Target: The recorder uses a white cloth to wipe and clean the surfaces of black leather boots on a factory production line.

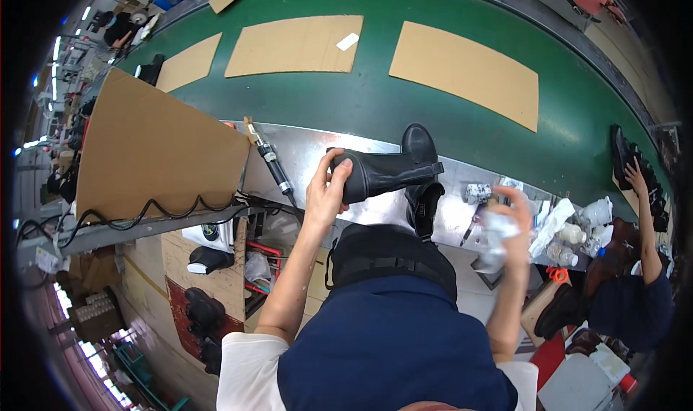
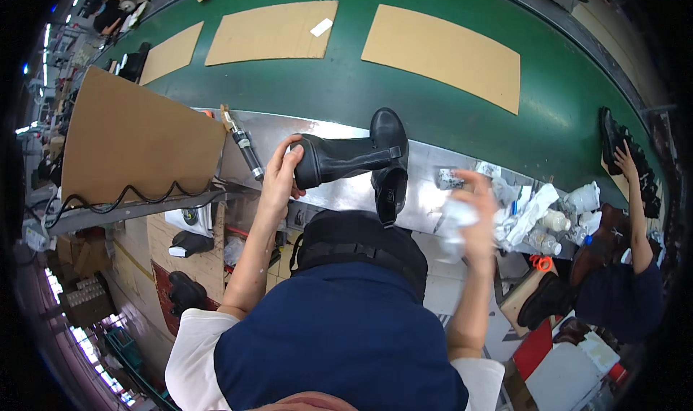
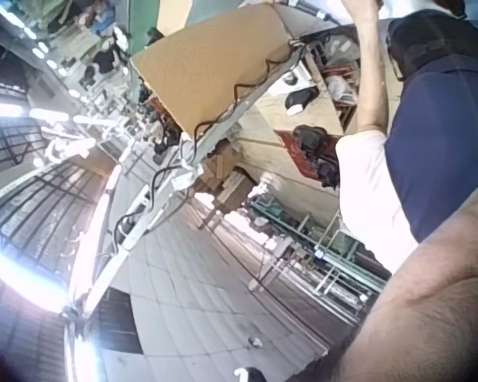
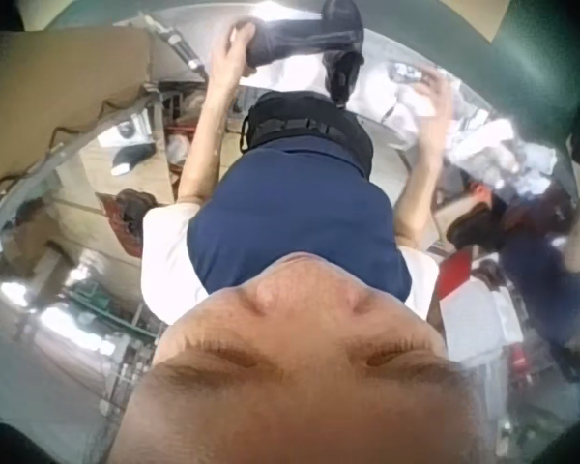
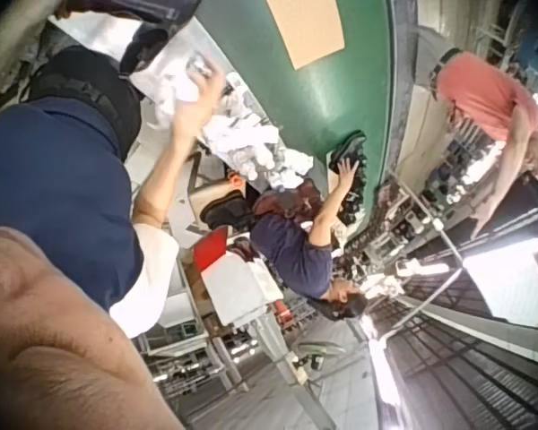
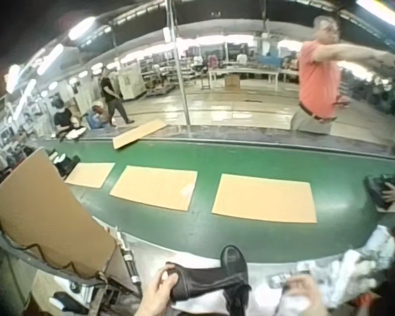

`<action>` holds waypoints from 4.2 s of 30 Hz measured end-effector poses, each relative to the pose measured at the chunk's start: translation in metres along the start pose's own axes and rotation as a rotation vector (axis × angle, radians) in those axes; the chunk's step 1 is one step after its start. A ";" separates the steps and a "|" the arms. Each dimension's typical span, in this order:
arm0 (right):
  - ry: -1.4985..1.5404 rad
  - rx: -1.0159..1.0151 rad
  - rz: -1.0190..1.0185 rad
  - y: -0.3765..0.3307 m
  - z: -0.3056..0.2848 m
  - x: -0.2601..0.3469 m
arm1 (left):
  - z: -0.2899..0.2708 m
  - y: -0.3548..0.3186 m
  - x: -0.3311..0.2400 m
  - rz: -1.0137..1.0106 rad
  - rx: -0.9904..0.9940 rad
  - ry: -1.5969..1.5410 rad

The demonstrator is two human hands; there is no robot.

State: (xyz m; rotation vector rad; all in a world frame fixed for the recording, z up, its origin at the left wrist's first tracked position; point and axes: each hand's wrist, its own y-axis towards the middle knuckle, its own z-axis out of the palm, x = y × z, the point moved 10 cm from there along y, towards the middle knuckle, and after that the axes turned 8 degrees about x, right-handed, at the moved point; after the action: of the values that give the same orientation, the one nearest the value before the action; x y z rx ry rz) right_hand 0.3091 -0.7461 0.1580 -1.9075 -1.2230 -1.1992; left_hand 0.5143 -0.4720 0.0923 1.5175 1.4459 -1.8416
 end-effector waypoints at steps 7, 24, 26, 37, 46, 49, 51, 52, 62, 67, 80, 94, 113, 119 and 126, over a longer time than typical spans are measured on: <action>0.235 0.231 0.170 0.031 0.146 0.042 | 0.013 -0.025 0.028 -0.010 0.060 -0.096; 0.020 0.456 0.329 0.062 0.167 0.036 | 0.009 -0.030 0.020 0.083 0.064 -0.004; 0.063 0.499 0.289 0.063 0.169 0.041 | 0.005 -0.029 0.027 0.024 0.045 -0.019; 0.184 0.521 0.320 0.066 0.180 0.036 | -0.001 -0.019 0.030 0.034 -0.003 -0.002; 0.236 0.522 0.344 0.067 0.181 0.032 | -0.002 -0.015 0.024 0.059 0.000 0.013; 0.208 0.568 0.321 0.068 0.182 0.034 | -0.001 -0.015 0.023 0.071 0.002 0.011; 0.221 0.545 0.351 0.067 0.181 0.032 | -0.001 -0.014 0.023 0.060 0.008 0.017; 0.241 0.513 0.372 0.068 0.182 0.030 | -0.001 -0.014 0.022 0.056 0.009 0.018; 0.245 0.485 0.383 0.068 0.182 0.029 | -0.002 -0.012 0.022 0.081 0.011 0.016; 0.232 0.523 0.272 0.070 0.182 0.035 | -0.002 -0.011 0.023 0.058 0.017 0.002; 0.413 0.481 0.419 0.070 0.184 0.021 | -0.005 -0.007 0.027 -0.001 0.034 -0.036; 0.353 0.527 0.486 0.069 0.186 0.024 | -0.004 -0.008 0.024 0.012 0.041 0.011; 0.411 0.538 0.482 0.069 0.187 0.022 | -0.003 -0.007 0.022 0.009 0.036 0.023; 0.382 0.476 0.524 0.069 0.185 0.023 | -0.002 -0.006 0.023 0.018 0.041 0.021; 0.382 0.533 0.508 0.068 0.186 0.019 | -0.002 -0.006 0.021 0.018 0.038 0.033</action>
State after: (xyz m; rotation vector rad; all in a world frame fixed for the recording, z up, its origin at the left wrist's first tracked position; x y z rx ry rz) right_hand 0.4448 -0.6157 0.0942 -1.3877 -0.6969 -0.8072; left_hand 0.5025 -0.4611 0.0767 1.5806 1.4142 -1.8521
